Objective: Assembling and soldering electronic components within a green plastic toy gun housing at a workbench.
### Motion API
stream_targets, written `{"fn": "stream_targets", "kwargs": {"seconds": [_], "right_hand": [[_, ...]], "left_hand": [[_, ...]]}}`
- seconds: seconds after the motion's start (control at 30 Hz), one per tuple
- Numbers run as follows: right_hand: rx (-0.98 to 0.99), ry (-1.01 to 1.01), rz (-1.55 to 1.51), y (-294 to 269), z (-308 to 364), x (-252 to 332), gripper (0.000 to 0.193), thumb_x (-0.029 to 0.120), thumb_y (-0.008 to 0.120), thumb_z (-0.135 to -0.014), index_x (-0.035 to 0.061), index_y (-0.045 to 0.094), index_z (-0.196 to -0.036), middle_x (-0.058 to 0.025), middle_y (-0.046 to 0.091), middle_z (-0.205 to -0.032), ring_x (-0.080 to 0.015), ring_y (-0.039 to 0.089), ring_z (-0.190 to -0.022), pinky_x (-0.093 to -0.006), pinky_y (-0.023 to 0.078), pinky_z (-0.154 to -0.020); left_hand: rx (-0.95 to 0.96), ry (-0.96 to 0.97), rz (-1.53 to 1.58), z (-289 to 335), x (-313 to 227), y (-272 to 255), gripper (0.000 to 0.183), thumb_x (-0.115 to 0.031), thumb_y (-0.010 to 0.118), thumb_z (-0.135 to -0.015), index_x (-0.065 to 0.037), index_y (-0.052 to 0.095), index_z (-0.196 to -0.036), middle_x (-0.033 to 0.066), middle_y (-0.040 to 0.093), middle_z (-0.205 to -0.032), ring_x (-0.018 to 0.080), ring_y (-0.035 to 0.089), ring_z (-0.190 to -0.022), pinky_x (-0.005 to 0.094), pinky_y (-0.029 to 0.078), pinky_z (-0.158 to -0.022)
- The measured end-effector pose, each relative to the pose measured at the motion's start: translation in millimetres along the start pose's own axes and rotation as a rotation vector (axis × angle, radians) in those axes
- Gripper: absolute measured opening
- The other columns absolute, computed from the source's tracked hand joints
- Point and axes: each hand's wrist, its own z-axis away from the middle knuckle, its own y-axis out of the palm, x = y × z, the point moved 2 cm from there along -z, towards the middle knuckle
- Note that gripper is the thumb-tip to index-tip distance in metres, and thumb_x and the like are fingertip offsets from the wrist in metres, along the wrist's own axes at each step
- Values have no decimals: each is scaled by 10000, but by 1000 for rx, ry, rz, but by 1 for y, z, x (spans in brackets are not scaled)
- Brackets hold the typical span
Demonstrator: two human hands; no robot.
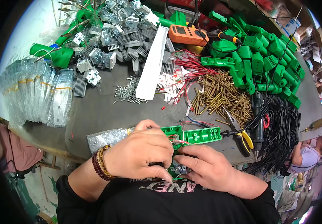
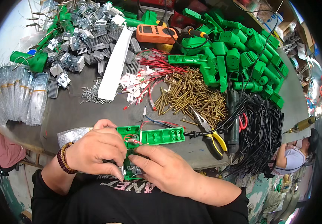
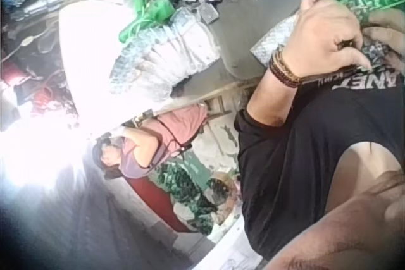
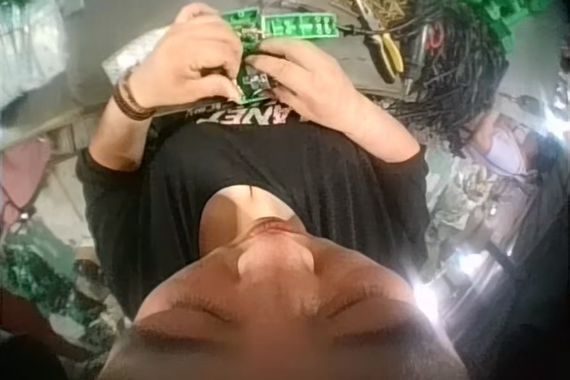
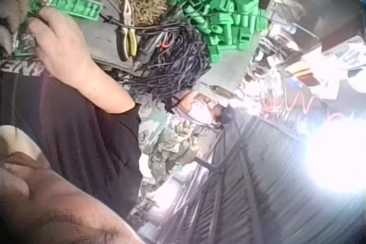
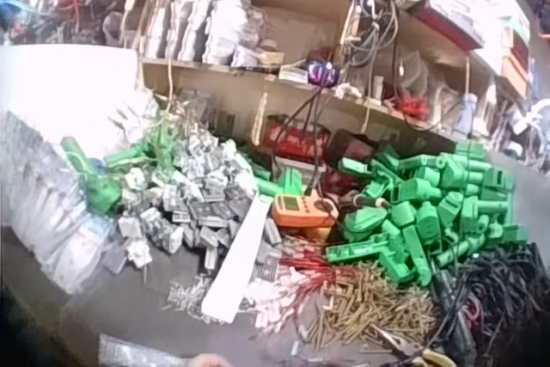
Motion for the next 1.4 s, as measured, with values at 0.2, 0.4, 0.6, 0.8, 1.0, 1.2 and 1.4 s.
{"fn": "stream_targets", "kwargs": {"seconds": [0.2, 0.4, 0.6, 0.8, 1.0, 1.2, 1.4], "right_hand": [[-114, -70, 10, 12, -5, -8, 535, 83, 821, -647, 21, 647, -1149, -131, 621, -1184, -313, 621, -1042, -409, 539, -866], [27, 10, -95, -3, -14, 6, 494, 154, 807, -715, 14, 619, -1149, -142, 615, -1159, -331, 612, -1032, -420, 519, -893], [272, -37, -123, -14, -25, 2, 373, 161, 750, -750, 28, 595, -1062, -143, 604, -1051, -341, 611, -976, -438, 508, -884], [268, -131, 181, -12, -30, 20, 268, 123, 707, -734, 61, 577, -960, -133, 609, -1037, -296, 627, -957, -394, 534, -848], [91, -155, 206, -2, -16, 10, 228, 105, 709, -745, 69, 610, -946, -165, 595, -1160, -320, 612, -1058, -389, 558, -861], [134, -42, -85, -13, -12, 9, 244, 66, 700, -802, 42, 638, -1036, -179, 565, -1250, -359, 588, -1121, -399, 578, -810], [13, -141, -58, -1, -12, 1, 216, 73, 726, -803, 36, 658, -1005, -176, 587, -1213, -348, 626, -1046, -391, 572, -785]], "left_hand": [[-22, -13, 14, -2, 1, 1, 316, -408, 805, -777, -142, 634, -781, -23, 611, -846, 206, 619, -879, 397, 378, -933], [-12, -22, 5, -1, 2, 0, 320, -424, 795, -788, -143, 643, -788, -17, 613, -854, 213, 618, -889, 402, 371, -934], [-11, -32, -16, 0, 0, 1, 309, -412, 819, -770, -150, 655, -775, -31, 630, -864, 197, 622, -882, 415, 367, -930], [-22, -10, -15, 0, 1, 1, 306, -399, 852, -735, -155, 669, -764, -45, 646, -874, 176, 626, -854, 417, 369, -920], [-35, -13, -5, -1, 2, 2, 310, -401, 857, -723, -156, 669, -752, -46, 640, -874, 172, 627, -851, 416, 372, -919], [-30, -17, -38, 0, 1, 2, 317, -405, 868, -702, -159, 672, -741, -46, 639, -869, 173, 626, -838, 421, 372, -920], [-37, -23, -29, 0, -1, 2, 325, -411, 870, -696, -160, 670, -744, -41, 636, -857, 178, 624, -829, 431, 373, -920]]}}
